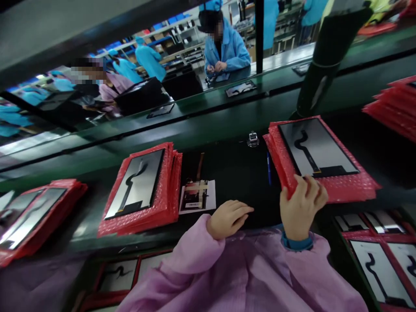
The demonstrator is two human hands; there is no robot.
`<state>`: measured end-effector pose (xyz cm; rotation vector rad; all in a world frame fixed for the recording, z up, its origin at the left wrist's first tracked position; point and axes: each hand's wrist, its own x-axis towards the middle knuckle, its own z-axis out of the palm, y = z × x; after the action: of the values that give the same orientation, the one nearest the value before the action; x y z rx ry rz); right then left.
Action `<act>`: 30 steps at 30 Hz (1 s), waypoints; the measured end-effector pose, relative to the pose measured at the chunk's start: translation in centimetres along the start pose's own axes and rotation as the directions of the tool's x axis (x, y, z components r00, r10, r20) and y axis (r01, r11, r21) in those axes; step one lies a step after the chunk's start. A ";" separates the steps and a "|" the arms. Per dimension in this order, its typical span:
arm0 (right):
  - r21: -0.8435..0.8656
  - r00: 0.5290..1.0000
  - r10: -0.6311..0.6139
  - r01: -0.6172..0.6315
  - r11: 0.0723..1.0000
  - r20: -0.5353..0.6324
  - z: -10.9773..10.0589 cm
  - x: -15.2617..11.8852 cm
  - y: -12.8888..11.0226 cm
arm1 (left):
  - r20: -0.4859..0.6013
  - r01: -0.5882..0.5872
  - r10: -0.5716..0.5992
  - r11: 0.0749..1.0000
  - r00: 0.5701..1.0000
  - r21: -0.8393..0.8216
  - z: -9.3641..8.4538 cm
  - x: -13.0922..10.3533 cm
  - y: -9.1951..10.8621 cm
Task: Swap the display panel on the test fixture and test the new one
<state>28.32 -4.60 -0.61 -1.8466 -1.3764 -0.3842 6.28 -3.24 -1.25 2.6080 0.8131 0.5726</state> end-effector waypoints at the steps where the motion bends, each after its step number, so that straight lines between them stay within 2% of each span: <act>1: -0.009 1.000 0.021 -0.021 1.000 -0.010 -0.1 0.0 1.1 | -0.031 0.024 -0.027 0.996 0.999 -0.090 0.4 0.9 0.3; 4: 0.029 0.999 0.033 -0.032 0.999 -0.033 0.0 0.1 3.8 | -0.081 0.096 -0.141 0.907 0.987 -0.409 1.4 3.8 1.0; 6: 0.061 0.998 0.018 -0.015 0.998 -0.057 0.0 0.3 4.7 | -0.049 0.187 -0.275 0.765 0.960 -0.617 2.1 6.0 1.5; 8: 0.093 0.997 -0.031 0.038 0.995 -0.074 -0.6 0.4 4.9 | 0.051 0.279 -0.404 0.529 0.913 -0.802 2.8 8.4 2.0; 11: 0.141 0.978 -0.208 0.208 0.968 -0.018 -2.0 0.3 4.1 | 0.255 0.346 -0.482 0.108 0.838 -0.932 3.4 11.7 2.9; 12: 0.165 0.957 -0.290 0.283 0.945 0.024 -2.6 0.1 3.6 | 0.294 0.351 -0.520 0.012 0.802 -0.936 3.5 12.6 3.2; 13: 0.193 0.926 -0.372 0.353 0.915 0.069 -3.1 -0.1 3.1 | 0.304 0.343 -0.570 -0.041 0.764 -0.938 3.6 13.3 3.4; 15: 0.242 0.861 -0.489 0.449 0.860 0.140 -4.0 -0.7 2.2 | 0.251 0.285 -0.646 -0.054 0.721 -0.957 3.7 14.1 3.8; 17: 0.267 0.832 -0.528 0.477 0.837 0.170 -4.9 -1.1 1.4 | 0.172 0.202 -0.641 -0.027 0.748 -0.979 3.4 13.9 4.0; 19: 0.301 0.836 -0.524 0.463 0.833 0.163 -5.8 -1.3 0.9 | 0.137 0.143 -0.601 -0.039 0.788 -0.989 2.9 12.9 4.0; 21: 0.326 0.876 -0.468 0.411 0.851 0.118 -6.4 -1.3 0.8 | 0.148 0.133 -0.605 -0.070 0.783 -0.989 2.1 11.1 3.5; 23: 0.306 0.946 -0.317 0.282 0.909 0.071 -6.3 -1.1 0.8 | 0.160 0.143 -0.634 -0.078 0.756 -0.987 1.1 8.9 2.4; 25: 0.319 0.990 -0.103 0.066 0.945 0.100 -5.2 -1.0 0.8 | 0.146 0.159 -0.689 -0.045 0.710 -0.986 0.1 6.7 0.7; 27: 0.441 0.965 0.080 -0.187 0.878 0.250 -3.1 -0.9 0.7 | 0.106 0.168 -0.747 0.008 0.656 -0.986 -0.8 4.7 -1.2; 30: 0.602 0.854 0.185 -0.481 0.638 0.487 0.8 -0.8 -0.2 | 0.059 0.174 -0.802 0.057 0.594 -0.983 -1.7 2.4 -3.8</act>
<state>27.63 -4.52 -1.58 -1.4796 -1.1283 0.6828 5.56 1.42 -0.80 0.8216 1.0335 1.1089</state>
